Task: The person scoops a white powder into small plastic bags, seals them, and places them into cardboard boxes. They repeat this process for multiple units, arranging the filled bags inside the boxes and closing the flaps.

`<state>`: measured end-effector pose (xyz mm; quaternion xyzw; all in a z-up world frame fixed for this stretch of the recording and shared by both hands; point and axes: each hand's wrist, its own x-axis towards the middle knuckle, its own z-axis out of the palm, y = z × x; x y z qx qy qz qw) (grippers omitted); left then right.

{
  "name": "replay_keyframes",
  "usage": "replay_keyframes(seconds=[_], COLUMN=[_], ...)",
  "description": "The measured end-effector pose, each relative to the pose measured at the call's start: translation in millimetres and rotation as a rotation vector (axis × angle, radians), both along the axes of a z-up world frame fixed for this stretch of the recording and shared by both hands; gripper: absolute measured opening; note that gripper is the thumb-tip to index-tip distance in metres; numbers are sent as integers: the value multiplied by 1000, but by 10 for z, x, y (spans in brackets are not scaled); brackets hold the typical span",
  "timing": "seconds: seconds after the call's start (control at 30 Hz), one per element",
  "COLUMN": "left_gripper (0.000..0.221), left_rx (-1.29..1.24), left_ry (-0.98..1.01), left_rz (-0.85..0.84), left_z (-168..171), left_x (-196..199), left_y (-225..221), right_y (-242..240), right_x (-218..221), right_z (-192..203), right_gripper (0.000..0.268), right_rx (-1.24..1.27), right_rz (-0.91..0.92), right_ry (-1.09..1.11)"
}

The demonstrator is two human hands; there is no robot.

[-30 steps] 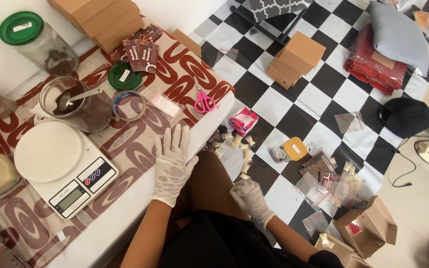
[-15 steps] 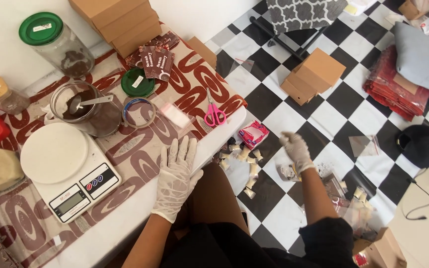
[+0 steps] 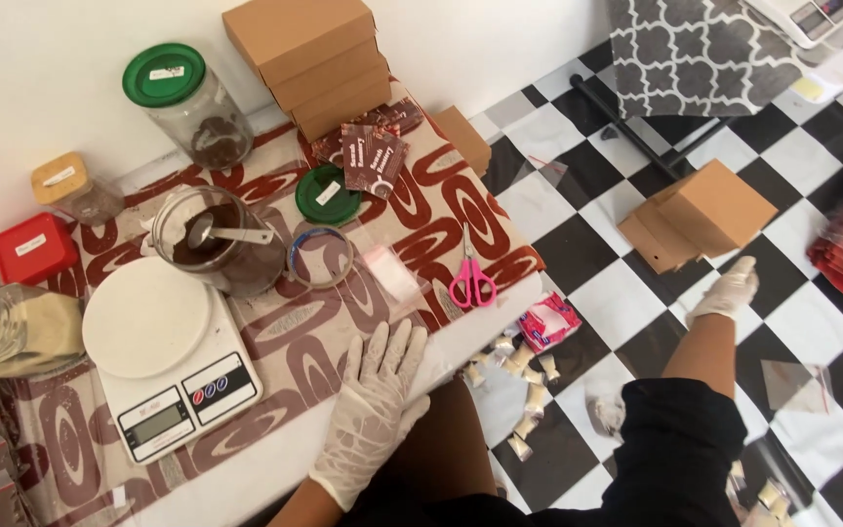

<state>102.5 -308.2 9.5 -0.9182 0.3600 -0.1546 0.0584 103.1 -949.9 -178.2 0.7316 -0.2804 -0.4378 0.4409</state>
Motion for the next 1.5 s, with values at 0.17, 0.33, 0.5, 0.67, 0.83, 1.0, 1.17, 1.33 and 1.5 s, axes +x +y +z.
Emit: replay_keyframes(seconds=[0.17, 0.33, 0.5, 0.67, 0.83, 1.0, 1.17, 1.33, 1.5], left_gripper=[98, 100, 101, 113, 105, 102, 86, 113, 72], left_rx=[-23, -46, -47, -69, -87, -93, -133, 427, -50], left_ry=[39, 67, 60, 58, 54, 46, -76, -61, -81], left_rz=[-13, 6, 3, -2, 7, 16, 52, 166, 134], left_z=[-130, -205, -245, -371, -394, -348, -536, -734, -586], left_x=[6, 33, 40, 53, 59, 55, 39, -74, 52], left_y=[18, -23, -31, -7, 18, -7, -36, -28, -65], right_y=[-284, -562, -594, -895, 71, 1536, 2897, 2676, 2342], right_x=[181, 344, 423, 513, 1195, 2568, 3276, 3795, 3800], right_z=[115, -131, -51, -228, 491, 634, 751, -291, -861], right_gripper=[102, 95, 48, 106, 23, 11, 73, 62, 64], right_rx=[-58, -60, -264, 175, 120, 1185, 1553, 1359, 1317], right_rz=[28, 53, 427, -226, -650, 110, -367, -412, -564], right_ry=[-39, 22, 594, -513, -2205, -2174, -1355, -1384, -1424])
